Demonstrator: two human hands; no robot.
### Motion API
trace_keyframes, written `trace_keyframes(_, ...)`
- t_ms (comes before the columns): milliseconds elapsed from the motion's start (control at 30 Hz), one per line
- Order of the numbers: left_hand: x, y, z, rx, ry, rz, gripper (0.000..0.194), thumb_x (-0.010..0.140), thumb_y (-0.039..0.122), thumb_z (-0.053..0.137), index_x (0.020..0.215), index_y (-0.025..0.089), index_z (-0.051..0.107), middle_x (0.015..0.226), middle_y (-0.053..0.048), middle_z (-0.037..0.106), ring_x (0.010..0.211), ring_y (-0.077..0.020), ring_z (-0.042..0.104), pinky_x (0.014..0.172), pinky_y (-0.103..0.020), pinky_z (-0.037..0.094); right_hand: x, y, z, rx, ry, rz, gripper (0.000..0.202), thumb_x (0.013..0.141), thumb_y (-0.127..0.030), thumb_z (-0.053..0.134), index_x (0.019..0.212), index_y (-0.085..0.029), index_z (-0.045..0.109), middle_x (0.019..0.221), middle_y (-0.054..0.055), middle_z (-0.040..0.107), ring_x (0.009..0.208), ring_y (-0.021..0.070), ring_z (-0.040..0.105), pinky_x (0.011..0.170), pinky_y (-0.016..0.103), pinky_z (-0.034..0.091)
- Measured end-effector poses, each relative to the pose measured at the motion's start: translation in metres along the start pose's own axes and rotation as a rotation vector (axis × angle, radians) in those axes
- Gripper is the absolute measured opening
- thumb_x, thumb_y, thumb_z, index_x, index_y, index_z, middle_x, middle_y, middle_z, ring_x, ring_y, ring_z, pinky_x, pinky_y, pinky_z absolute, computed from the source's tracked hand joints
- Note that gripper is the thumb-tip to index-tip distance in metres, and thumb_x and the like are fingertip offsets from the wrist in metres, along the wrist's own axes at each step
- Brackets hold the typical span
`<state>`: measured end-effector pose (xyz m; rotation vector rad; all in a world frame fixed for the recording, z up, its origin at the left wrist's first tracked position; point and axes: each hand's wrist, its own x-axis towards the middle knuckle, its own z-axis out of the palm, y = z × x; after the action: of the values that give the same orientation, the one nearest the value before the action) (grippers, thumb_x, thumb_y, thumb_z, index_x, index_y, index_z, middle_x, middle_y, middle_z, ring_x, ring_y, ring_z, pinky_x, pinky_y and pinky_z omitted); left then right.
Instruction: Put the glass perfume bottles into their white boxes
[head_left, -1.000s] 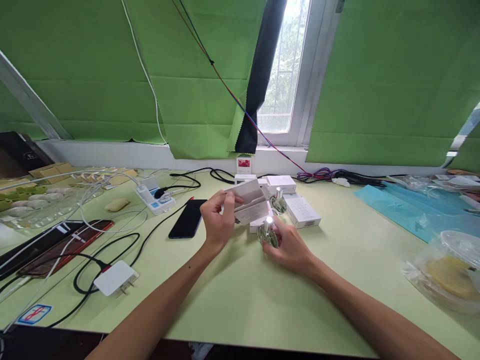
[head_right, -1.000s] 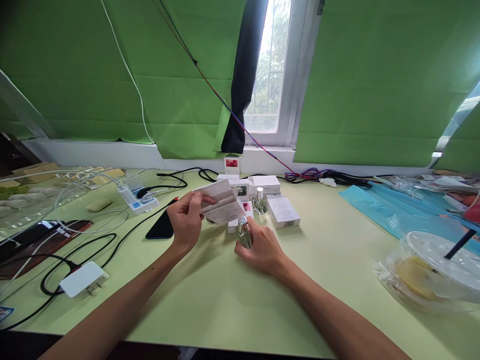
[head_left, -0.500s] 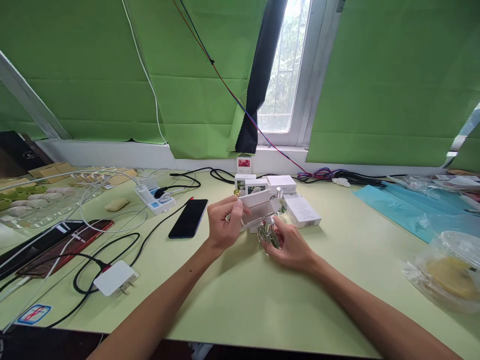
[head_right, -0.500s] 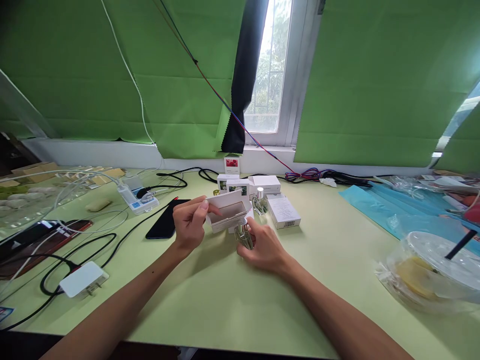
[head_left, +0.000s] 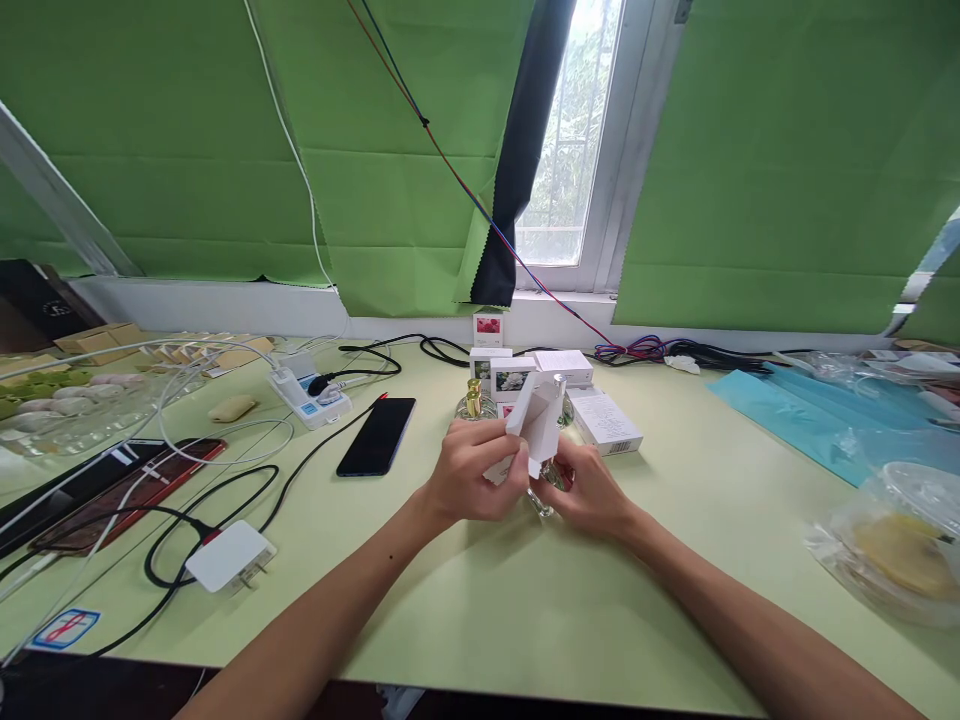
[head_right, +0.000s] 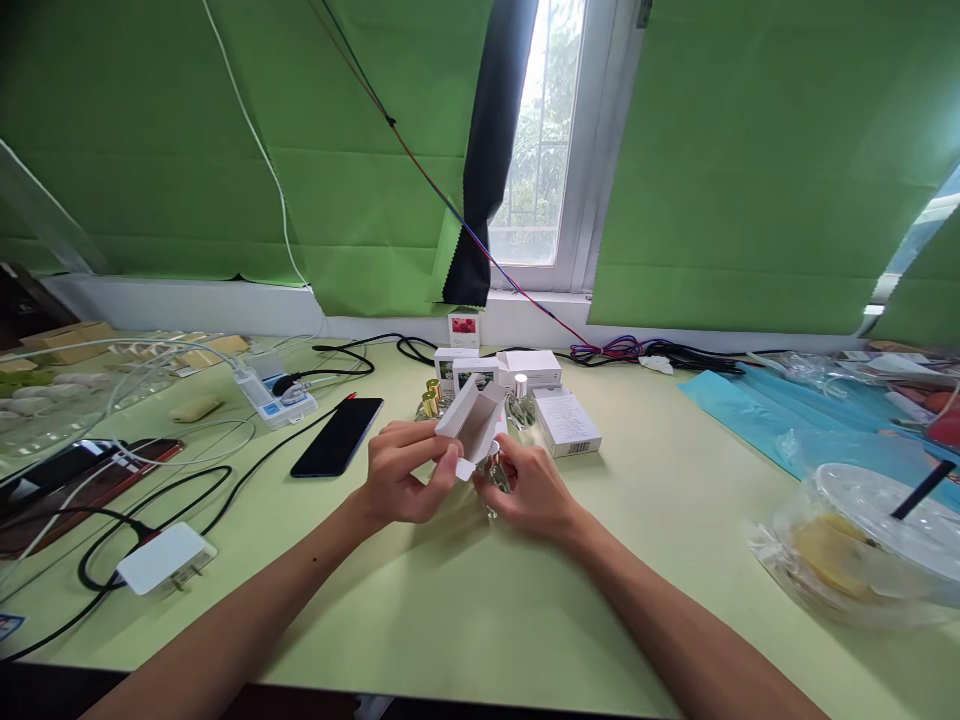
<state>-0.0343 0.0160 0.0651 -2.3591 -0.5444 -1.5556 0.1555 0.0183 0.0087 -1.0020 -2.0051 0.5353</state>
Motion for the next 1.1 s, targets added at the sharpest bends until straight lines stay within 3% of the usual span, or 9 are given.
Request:
trace_keyframes(367,0.003,0.016,0.002,0.124,0.054,0.168,0.033,0.067,0.008,0.053,0.052,0.020,0.026,0.048,0.006,0.024,0.045,-0.0106,0.021,0.047,-0.031,0.014,0.000,0.002,0.001,0.040,0.037,-0.021,0.025,0.074,-0.022,0.061,0.074,-0.023,0.036,0.058,-0.010,0.032,0.056,0.0097,0.023,0.051,0.025,0.021)
trace_keyframes(700,-0.007,0.018,0.010,0.210,-0.206,0.081,0.024,0.072,0.014,0.053,0.051,0.019,0.042,0.047,0.004,0.037,0.046,-0.0103,0.030,0.046,-0.030,0.018,0.002,0.004,0.003,0.006,0.081,0.006,0.023,0.070,-0.021,0.058,0.072,-0.024,0.035,0.056,-0.010,0.030,0.053,0.0098,0.023,0.050,0.026,0.020)
trace_keyframes(1100,-0.016,0.016,0.018,0.147,-0.417,-0.023,0.021,0.079,0.019,0.054,0.058,0.018,0.054,0.053,0.002,0.049,0.048,-0.0106,0.044,0.048,-0.029,0.021,0.004,0.001,-0.004,0.085,0.143,0.119,0.019,0.077,-0.030,0.060,0.072,-0.022,0.044,0.055,-0.009,0.038,0.051,0.0095,0.030,0.050,0.025,0.024)
